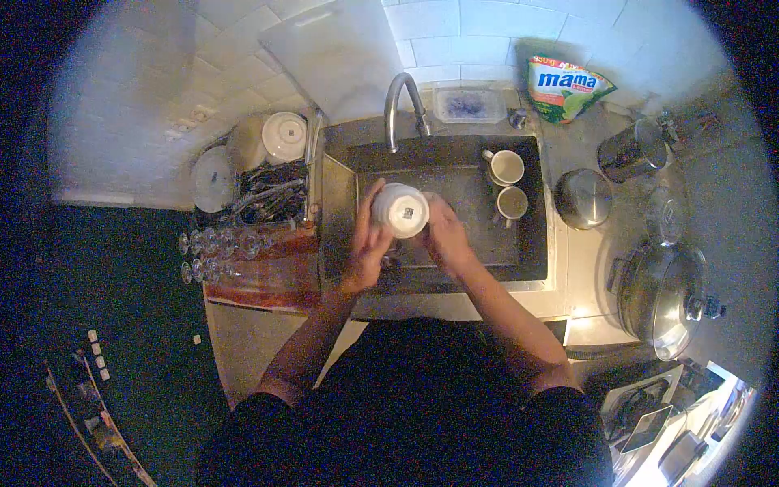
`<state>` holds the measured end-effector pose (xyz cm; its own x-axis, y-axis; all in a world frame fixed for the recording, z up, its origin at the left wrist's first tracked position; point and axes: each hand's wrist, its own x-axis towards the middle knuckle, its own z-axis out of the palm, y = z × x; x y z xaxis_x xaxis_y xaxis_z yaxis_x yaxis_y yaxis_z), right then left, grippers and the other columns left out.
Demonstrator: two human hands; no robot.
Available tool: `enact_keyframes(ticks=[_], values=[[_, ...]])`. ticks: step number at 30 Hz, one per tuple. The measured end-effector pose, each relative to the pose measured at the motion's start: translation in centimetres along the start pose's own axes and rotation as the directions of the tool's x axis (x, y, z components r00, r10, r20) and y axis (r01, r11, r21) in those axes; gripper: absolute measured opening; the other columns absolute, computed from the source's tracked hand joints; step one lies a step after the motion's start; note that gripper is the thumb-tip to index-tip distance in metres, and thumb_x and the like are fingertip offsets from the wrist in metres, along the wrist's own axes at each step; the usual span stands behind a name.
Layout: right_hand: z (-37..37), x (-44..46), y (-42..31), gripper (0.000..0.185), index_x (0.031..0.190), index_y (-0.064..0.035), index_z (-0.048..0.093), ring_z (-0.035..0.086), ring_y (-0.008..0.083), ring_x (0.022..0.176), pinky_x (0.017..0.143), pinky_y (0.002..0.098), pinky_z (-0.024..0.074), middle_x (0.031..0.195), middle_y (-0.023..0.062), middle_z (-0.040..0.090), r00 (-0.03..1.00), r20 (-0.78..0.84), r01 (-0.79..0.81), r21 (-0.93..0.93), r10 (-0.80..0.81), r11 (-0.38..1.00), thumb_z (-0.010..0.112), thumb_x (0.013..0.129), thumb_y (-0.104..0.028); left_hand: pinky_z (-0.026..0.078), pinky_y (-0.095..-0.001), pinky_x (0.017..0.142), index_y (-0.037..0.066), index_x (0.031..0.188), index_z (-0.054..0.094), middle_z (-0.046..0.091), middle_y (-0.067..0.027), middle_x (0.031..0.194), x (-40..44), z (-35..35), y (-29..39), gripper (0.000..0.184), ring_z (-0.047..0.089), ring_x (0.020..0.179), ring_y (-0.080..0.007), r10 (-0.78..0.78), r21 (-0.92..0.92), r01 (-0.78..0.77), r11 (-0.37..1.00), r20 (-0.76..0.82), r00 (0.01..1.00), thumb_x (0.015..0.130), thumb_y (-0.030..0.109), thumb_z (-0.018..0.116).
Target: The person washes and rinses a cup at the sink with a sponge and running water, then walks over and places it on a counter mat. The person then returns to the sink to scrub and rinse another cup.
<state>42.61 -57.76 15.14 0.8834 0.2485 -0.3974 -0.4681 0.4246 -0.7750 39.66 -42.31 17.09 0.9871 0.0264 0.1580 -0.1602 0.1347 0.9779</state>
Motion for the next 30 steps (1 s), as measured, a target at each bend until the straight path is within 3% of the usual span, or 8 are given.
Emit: enact_keyframes(ticks=[2, 4, 7, 14, 17, 24, 27, 30], values=[[0.8, -0.5, -1.8, 0.038, 0.112, -0.0041, 0.058, 0.06, 0.016, 0.077, 0.069, 0.0334, 0.0514, 0.094, 0.0052, 0.063, 0.995, -0.018, 0.087, -0.26, -0.095, 0.962, 0.047, 0.111, -0.04, 0.04, -0.0487, 0.113, 0.009, 0.157, 0.036, 0.052, -0.0123, 0.146, -0.2, 0.5, 0.5, 0.079, 0.052, 0.136, -0.0302, -0.243, -0.322, 0.216, 0.922, -0.044, 0.969, 0.099, 0.057, 0.059], [0.4, -0.1, -1.0, 0.033, 0.108, -0.0025, 0.056, 0.06, 0.0199, 0.075, 0.069, 0.0368, 0.0491, 0.088, 0.0101, 0.06, 0.949, 0.028, 0.282, -0.522, -0.314, 0.805, 0.046, 0.112, -0.034, 0.043, -0.05, 0.11, 0.012, 0.152, 0.044, 0.057, -0.0101, 0.143, -0.3, 1.0, 2.0, 0.075, 0.055, 0.133, -0.0298, -0.585, -0.706, 0.45, 0.547, 0.062, 0.808, 0.101, 0.067, 0.047], [0.3, -0.3, -1.1, 0.03, 0.103, -0.0007, 0.053, 0.059, 0.0274, 0.073, 0.067, 0.0411, 0.0458, 0.082, 0.0169, 0.057, 0.899, 0.131, 0.395, -0.658, -0.419, 0.642, 0.044, 0.113, -0.028, 0.049, -0.0499, 0.103, 0.015, 0.139, 0.056, 0.066, -0.0074, 0.134, -0.1, -0.7, 1.1, 0.067, 0.06, 0.127, -0.0291, -0.62, -0.773, 0.568, 0.283, 0.304, 0.723, 0.103, 0.069, 0.042], [1.1, -1.1, -1.3, 0.023, 0.107, 0.0005, 0.054, 0.058, 0.0428, 0.087, 0.078, 0.0479, 0.047, 0.097, 0.0241, 0.06, 0.877, 0.135, 0.421, -0.68, -0.461, 0.601, 0.044, 0.111, -0.02, 0.047, -0.0479, 0.109, 0.011, 0.135, 0.058, 0.066, -0.0091, 0.131, 0.5, -1.5, 1.8, 0.055, 0.062, 0.124, -0.0256, -0.609, -0.62, 0.603, 0.502, 0.242, 0.755, 0.105, 0.058, 0.049], [1.3, -0.2, -1.8, 0.027, 0.127, 0.0, 0.057, 0.06, 0.0355, 0.099, 0.088, 0.0441, 0.0482, 0.112, 0.0228, 0.063, 0.675, 0.249, 0.575, -0.767, -0.695, 0.284, 0.044, 0.111, -0.017, 0.047, -0.0474, 0.109, 0.011, 0.137, 0.057, 0.064, -0.0098, 0.133, -0.3, -1.2, -0.2, 0.053, 0.061, 0.125, -0.0257, -0.529, -0.571, 0.49, 0.659, 0.112, 0.841, 0.107, 0.054, 0.05], [4.2, -3.2, -4.0, 0.057, 0.155, -0.0018, 0.042, 0.041, 0.0455, 0.145, 0.124, 0.0515, 0.0286, 0.148, 0.026, 0.049, 0.59, 0.621, 0.739, -0.673, -0.517, 0.035, 0.056, 0.101, -0.011, 0.047, -0.0416, 0.111, 0.013, 0.146, 0.051, 0.058, -0.0091, 0.146, -0.5, -0.4, -0.3, 0.044, 0.056, 0.135, -0.0243, -0.461, -0.611, 0.426, 0.667, 0.11, 0.881, 0.11, 0.038, 0.047], [2.7, -1.5, -4.0, 0.061, 0.156, -0.0016, 0.039, 0.035, 0.0466, 0.149, 0.124, 0.056, 0.0263, 0.157, 0.026, 0.041, 0.659, 0.537, 0.694, -0.704, -0.526, 0.152, 0.058, 0.1, -0.012, 0.054, -0.0368, 0.099, 0.012, 0.135, 0.06, 0.068, -0.0047, 0.127, 0.3, 1.1, 1.1, 0.035, 0.064, 0.12, -0.0173, -0.452, -0.621, 0.331, 0.711, -0.042, 0.891, 0.106, 0.032, 0.06], [2.6, -2.2, -3.4, 0.061, 0.157, 0.0, 0.038, 0.033, 0.0484, 0.15, 0.125, 0.0561, 0.0261, 0.161, 0.0265, 0.037, 0.601, 0.637, 0.745, -0.665, -0.483, 0.051, 0.057, 0.1, -0.011, 0.054, -0.0363, 0.098, 0.01, 0.132, 0.062, 0.068, -0.0044, 0.127, -0.2, 0.6, 0.7, 0.037, 0.064, 0.121, -0.0178, -0.525, -0.631, 0.366, 0.684, -0.077, 0.848, 0.106, 0.036, 0.061]])
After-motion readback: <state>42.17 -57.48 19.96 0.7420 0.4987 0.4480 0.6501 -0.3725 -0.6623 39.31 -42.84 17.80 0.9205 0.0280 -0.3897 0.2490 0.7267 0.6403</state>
